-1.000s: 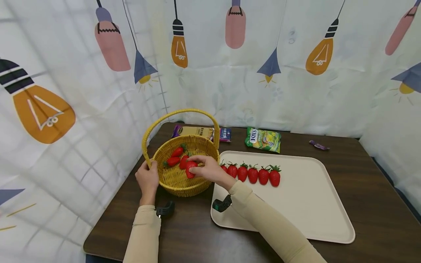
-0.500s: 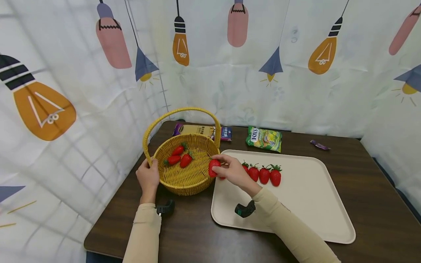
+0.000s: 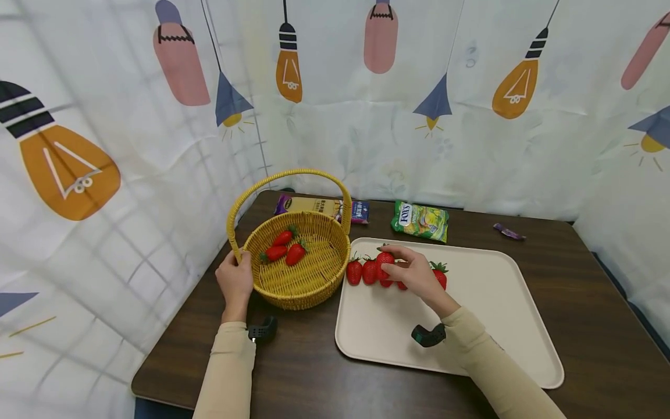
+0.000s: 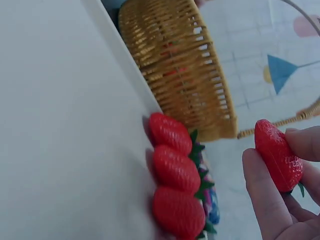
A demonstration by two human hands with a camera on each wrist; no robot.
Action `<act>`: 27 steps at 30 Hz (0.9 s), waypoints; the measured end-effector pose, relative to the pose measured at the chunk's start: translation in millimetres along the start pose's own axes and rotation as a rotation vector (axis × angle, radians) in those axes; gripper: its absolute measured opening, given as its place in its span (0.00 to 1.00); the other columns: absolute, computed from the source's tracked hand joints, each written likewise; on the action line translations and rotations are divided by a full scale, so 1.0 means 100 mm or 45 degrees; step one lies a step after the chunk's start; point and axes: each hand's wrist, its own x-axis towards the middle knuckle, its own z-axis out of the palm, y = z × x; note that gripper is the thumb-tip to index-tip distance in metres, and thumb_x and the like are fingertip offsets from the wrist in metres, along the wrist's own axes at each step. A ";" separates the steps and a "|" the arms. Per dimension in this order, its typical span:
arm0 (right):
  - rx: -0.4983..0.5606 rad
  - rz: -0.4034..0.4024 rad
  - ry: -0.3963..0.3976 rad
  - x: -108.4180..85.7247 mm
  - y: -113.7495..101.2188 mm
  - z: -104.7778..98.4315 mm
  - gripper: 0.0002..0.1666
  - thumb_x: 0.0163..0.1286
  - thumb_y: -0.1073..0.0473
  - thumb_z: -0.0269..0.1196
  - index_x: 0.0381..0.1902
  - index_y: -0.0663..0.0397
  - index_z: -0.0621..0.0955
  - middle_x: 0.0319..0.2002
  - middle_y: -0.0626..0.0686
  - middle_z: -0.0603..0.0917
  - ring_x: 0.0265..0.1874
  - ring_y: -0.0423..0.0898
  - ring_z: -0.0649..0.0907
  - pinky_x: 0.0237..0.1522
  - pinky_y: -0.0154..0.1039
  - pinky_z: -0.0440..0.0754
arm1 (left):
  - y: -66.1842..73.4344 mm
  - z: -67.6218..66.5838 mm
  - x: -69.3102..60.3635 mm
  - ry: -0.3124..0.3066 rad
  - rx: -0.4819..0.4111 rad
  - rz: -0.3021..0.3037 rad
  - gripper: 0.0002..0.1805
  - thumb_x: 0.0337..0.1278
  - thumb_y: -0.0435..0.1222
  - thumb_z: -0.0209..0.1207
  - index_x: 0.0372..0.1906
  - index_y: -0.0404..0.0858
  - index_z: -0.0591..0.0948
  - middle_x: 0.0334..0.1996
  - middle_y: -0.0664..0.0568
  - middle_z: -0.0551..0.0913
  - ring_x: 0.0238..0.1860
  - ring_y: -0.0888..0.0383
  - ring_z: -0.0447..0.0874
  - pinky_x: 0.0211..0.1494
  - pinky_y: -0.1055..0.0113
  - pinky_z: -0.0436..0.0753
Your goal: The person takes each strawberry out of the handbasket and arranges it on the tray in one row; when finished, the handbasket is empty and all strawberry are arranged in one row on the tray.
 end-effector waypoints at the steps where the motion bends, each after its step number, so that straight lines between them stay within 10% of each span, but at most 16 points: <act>1: 0.007 -0.001 0.009 -0.01 0.02 -0.04 0.28 0.67 0.60 0.65 0.64 0.55 0.76 0.57 0.61 0.76 0.47 0.54 0.85 0.43 0.43 0.84 | 0.00 0.00 0.00 -0.001 0.004 -0.002 0.13 0.67 0.41 0.53 0.30 0.39 0.81 0.13 0.53 0.66 0.14 0.60 0.60 0.20 0.67 0.62; 27: -0.064 0.017 0.383 -0.48 0.36 -0.90 0.32 0.70 0.53 0.63 0.67 0.60 0.70 0.53 0.55 0.73 0.38 0.35 0.84 0.41 0.35 0.83 | -0.02 0.01 0.01 0.001 0.016 -0.014 0.13 0.67 0.41 0.54 0.31 0.39 0.82 0.13 0.52 0.66 0.15 0.55 0.60 0.21 0.65 0.62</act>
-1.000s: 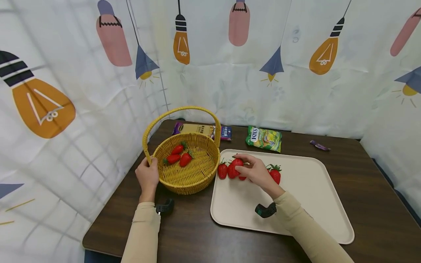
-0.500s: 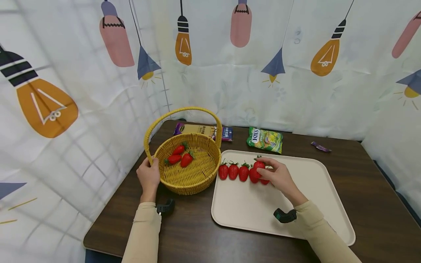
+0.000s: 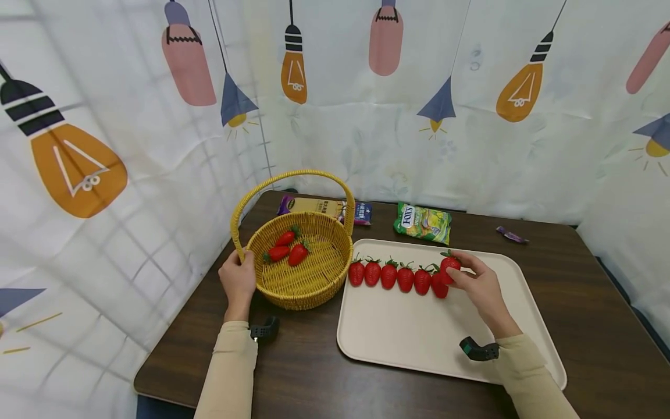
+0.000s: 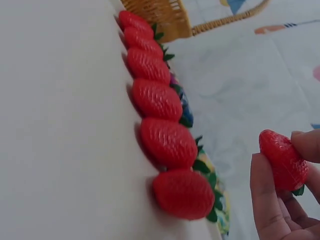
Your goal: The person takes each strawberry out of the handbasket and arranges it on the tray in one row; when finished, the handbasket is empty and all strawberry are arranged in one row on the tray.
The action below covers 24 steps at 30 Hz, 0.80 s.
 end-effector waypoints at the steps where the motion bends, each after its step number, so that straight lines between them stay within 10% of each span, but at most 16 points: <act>1: 0.012 0.004 0.018 -0.01 0.02 -0.02 0.33 0.70 0.54 0.63 0.68 0.61 0.69 0.53 0.54 0.73 0.38 0.35 0.84 0.40 0.35 0.83 | 0.00 0.00 0.00 0.002 -0.001 0.001 0.13 0.67 0.41 0.54 0.31 0.39 0.83 0.13 0.52 0.66 0.15 0.56 0.61 0.21 0.65 0.62; 24: 0.075 0.275 0.157 -0.02 0.37 -0.37 0.33 0.67 0.51 0.66 0.65 0.59 0.71 0.49 0.46 0.72 0.39 0.33 0.80 0.39 0.30 0.82 | -0.01 -0.01 0.00 -0.011 -0.003 -0.003 0.14 0.68 0.41 0.53 0.39 0.37 0.85 0.18 0.51 0.72 0.16 0.61 0.63 0.24 0.66 0.65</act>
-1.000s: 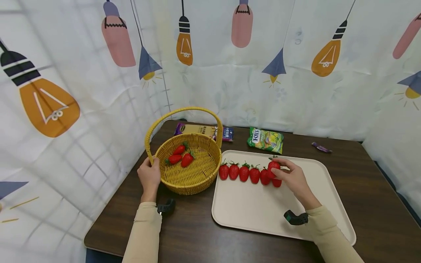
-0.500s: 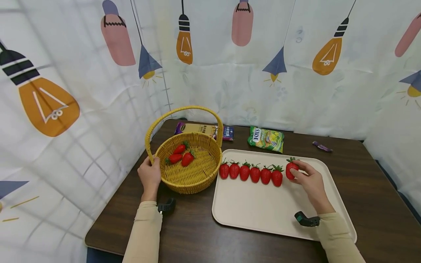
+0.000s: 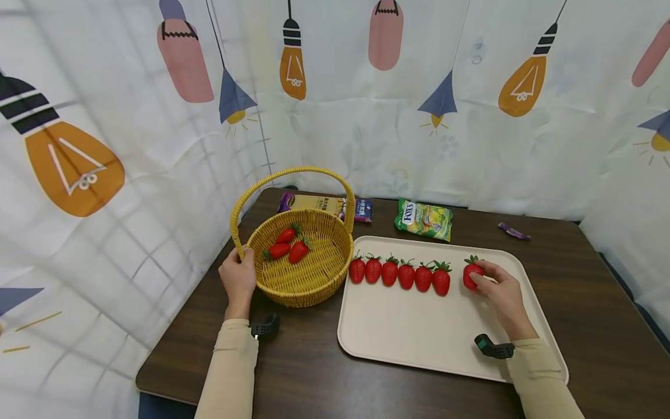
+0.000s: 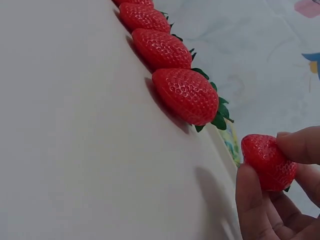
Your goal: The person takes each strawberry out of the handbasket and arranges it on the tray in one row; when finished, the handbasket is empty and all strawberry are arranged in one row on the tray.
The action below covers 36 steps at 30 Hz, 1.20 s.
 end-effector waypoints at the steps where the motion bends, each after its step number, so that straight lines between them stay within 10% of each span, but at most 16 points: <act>1: -0.011 0.016 -0.008 0.00 0.01 -0.01 0.34 0.67 0.51 0.65 0.66 0.59 0.71 0.49 0.46 0.72 0.38 0.33 0.80 0.40 0.30 0.82 | 0.00 0.00 0.00 -0.004 0.000 0.001 0.14 0.68 0.41 0.53 0.39 0.37 0.85 0.17 0.51 0.72 0.16 0.61 0.63 0.24 0.67 0.65; 36: -0.348 -0.099 -0.099 0.05 0.18 0.03 0.33 0.69 0.50 0.63 0.65 0.63 0.71 0.59 0.67 0.74 0.35 0.29 0.79 0.37 0.32 0.83 | 0.02 -0.01 -0.02 -0.025 -0.040 0.012 0.14 0.67 0.41 0.53 0.33 0.35 0.82 0.14 0.52 0.67 0.13 0.59 0.59 0.18 0.68 0.62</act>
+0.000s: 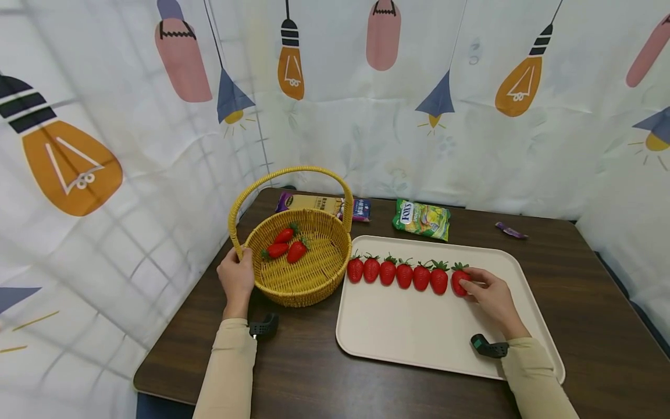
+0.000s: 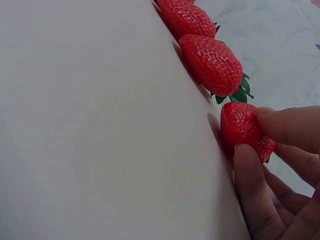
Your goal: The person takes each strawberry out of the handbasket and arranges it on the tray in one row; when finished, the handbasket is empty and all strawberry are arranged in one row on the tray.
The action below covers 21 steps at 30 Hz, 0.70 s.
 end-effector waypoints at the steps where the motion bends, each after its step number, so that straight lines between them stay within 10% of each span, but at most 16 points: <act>1: -0.005 -0.001 0.000 0.00 0.00 0.00 0.33 0.69 0.50 0.63 0.65 0.63 0.72 0.59 0.67 0.74 0.35 0.28 0.79 0.37 0.32 0.83 | 0.00 0.00 0.00 -0.001 -0.001 -0.003 0.14 0.67 0.41 0.54 0.33 0.35 0.83 0.14 0.52 0.67 0.13 0.59 0.59 0.18 0.68 0.62; 21: 0.033 -0.002 -0.042 -0.02 -0.02 0.00 0.32 0.71 0.52 0.61 0.66 0.65 0.70 0.61 0.68 0.72 0.37 0.28 0.81 0.39 0.32 0.83 | 0.01 0.00 0.01 0.002 -0.002 -0.019 0.15 0.66 0.41 0.53 0.31 0.34 0.82 0.12 0.55 0.64 0.13 0.60 0.58 0.18 0.68 0.61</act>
